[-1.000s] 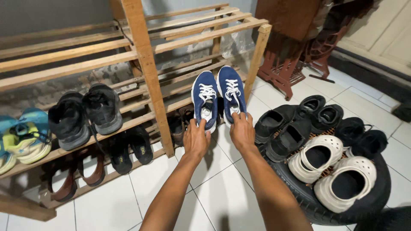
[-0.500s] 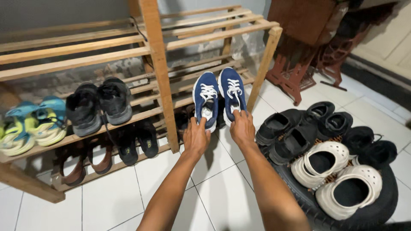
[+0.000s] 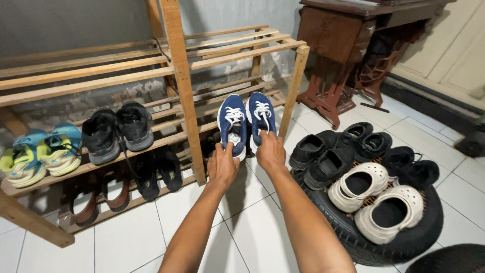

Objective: The person picks up pairs of shoes from tires on the floor and places them onto a wooden shoe rack. They handle sneakers, boots, and sandals, arranging them on the rack shelves.

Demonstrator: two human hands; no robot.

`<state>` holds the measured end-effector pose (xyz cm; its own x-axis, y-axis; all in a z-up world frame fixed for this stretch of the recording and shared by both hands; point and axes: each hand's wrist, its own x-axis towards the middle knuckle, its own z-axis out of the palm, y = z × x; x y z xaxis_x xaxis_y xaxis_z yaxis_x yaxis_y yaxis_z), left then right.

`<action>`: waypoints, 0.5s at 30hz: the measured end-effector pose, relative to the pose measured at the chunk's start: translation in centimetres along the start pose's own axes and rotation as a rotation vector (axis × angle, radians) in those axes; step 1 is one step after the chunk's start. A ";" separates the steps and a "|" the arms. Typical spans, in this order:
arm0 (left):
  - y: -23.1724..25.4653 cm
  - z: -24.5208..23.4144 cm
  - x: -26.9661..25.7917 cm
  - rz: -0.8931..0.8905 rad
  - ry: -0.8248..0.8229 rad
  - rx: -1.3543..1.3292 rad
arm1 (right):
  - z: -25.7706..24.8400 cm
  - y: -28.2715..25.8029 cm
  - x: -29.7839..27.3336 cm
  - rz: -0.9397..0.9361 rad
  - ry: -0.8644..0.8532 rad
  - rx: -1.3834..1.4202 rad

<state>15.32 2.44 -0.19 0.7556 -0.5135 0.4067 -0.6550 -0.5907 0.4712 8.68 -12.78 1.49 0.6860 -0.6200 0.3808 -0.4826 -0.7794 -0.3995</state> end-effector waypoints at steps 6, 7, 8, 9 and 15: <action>0.7 -0.4 -0.4 -0.010 0.004 0.007 | -1.5 0.3 -0.7 -0.063 0.038 -0.003; 0.8 -0.3 -0.3 -0.012 0.003 0.008 | -1.6 0.4 -0.5 -0.064 0.043 -0.006; 0.7 -0.3 -0.4 -0.019 -0.004 0.009 | -1.5 0.5 -0.6 -0.064 0.042 -0.009; 0.6 -0.3 -0.3 -0.016 0.002 0.007 | -1.4 0.5 -0.6 -0.064 0.041 -0.012; -0.1 0.0 -0.1 -0.029 -0.015 -0.001 | -0.3 0.6 -0.2 -0.081 0.022 0.007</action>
<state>15.30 2.55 -0.26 0.7739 -0.5059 0.3810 -0.6332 -0.6045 0.4833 8.07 -13.21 1.46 0.7105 -0.5571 0.4299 -0.4225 -0.8263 -0.3725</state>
